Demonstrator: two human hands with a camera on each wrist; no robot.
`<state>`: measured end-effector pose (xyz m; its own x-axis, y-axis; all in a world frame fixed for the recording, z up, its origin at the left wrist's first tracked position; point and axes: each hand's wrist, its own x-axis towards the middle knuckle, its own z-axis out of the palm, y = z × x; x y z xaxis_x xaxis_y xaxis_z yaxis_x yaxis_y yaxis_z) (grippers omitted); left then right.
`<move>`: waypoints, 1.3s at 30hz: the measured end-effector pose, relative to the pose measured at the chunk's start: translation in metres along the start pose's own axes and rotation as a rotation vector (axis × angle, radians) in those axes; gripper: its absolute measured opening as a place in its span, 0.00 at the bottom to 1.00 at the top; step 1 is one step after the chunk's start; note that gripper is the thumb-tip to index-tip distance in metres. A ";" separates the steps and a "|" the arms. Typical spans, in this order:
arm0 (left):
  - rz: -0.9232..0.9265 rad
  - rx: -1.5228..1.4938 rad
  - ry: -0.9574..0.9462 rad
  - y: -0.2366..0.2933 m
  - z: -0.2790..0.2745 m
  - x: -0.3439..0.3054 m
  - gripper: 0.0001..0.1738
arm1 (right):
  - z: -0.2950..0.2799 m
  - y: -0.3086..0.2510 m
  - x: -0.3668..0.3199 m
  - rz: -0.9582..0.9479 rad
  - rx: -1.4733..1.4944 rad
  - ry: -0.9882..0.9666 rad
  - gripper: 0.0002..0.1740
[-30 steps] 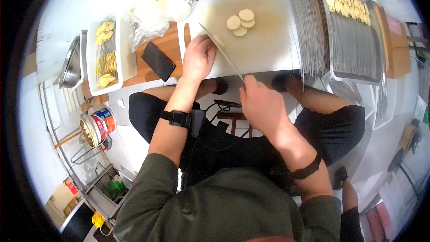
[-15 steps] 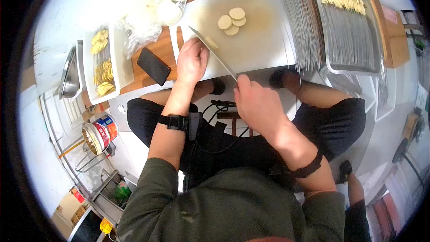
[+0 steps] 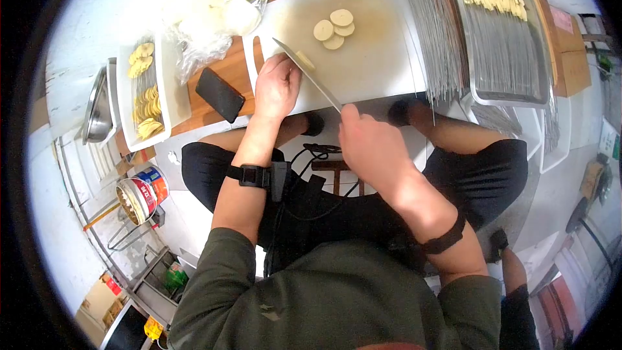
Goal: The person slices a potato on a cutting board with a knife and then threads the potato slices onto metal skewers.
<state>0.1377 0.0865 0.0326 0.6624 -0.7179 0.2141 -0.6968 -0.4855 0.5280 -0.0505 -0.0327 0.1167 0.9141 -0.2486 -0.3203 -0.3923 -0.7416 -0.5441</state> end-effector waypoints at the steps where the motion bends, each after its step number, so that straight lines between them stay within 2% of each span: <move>1: -0.001 -0.002 -0.002 0.000 0.000 -0.001 0.09 | 0.001 0.001 0.000 0.002 0.000 -0.002 0.07; 7: 0.005 -0.001 -0.011 -0.001 0.001 0.001 0.09 | 0.007 0.003 0.007 0.033 -0.009 -0.042 0.07; 14: 0.071 -0.004 0.064 -0.001 0.000 0.002 0.07 | 0.026 0.009 0.021 0.052 -0.068 -0.025 0.08; 19: 0.061 -0.031 0.068 -0.001 -0.001 0.003 0.06 | 0.010 0.013 0.031 0.111 0.014 -0.054 0.09; 21: 0.037 -0.046 0.069 -0.002 -0.001 -0.003 0.06 | 0.022 0.035 0.042 0.007 0.285 0.206 0.12; 22: 0.037 -0.043 0.081 -0.003 -0.003 -0.001 0.06 | 0.008 0.028 0.046 -0.004 0.280 0.209 0.12; 24: 0.046 0.001 0.079 -0.001 -0.006 -0.003 0.07 | -0.021 0.016 0.048 0.445 1.067 -0.139 0.16; 26: 0.040 -0.015 0.080 -0.001 -0.006 -0.004 0.07 | -0.025 0.015 0.052 0.466 1.099 -0.139 0.16; 28: 0.037 -0.029 0.083 -0.003 -0.005 -0.003 0.07 | -0.029 0.014 0.057 0.564 1.303 -0.117 0.15; 30: 0.048 -0.047 0.106 -0.003 -0.004 -0.004 0.06 | -0.032 0.012 0.056 0.568 1.358 -0.129 0.13; 32: 0.044 -0.049 0.110 -0.004 -0.004 -0.005 0.06 | -0.034 0.010 0.054 0.563 1.446 -0.056 0.12; 36: 0.008 -0.077 0.084 -0.003 -0.004 -0.007 0.07 | -0.037 0.019 0.054 0.541 1.486 -0.039 0.14; 38: -0.011 -0.090 0.059 -0.006 -0.006 -0.007 0.09 | -0.039 0.016 0.048 0.442 1.238 0.039 0.14; 39: 0.001 -0.088 0.064 -0.008 -0.005 -0.009 0.08 | -0.034 0.016 0.045 0.370 0.934 0.103 0.13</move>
<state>0.1384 0.0998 0.0308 0.6797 -0.6838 0.2655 -0.6728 -0.4370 0.5969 -0.0120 -0.0766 0.1199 0.7060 -0.4495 -0.5472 -0.5354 0.1670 -0.8279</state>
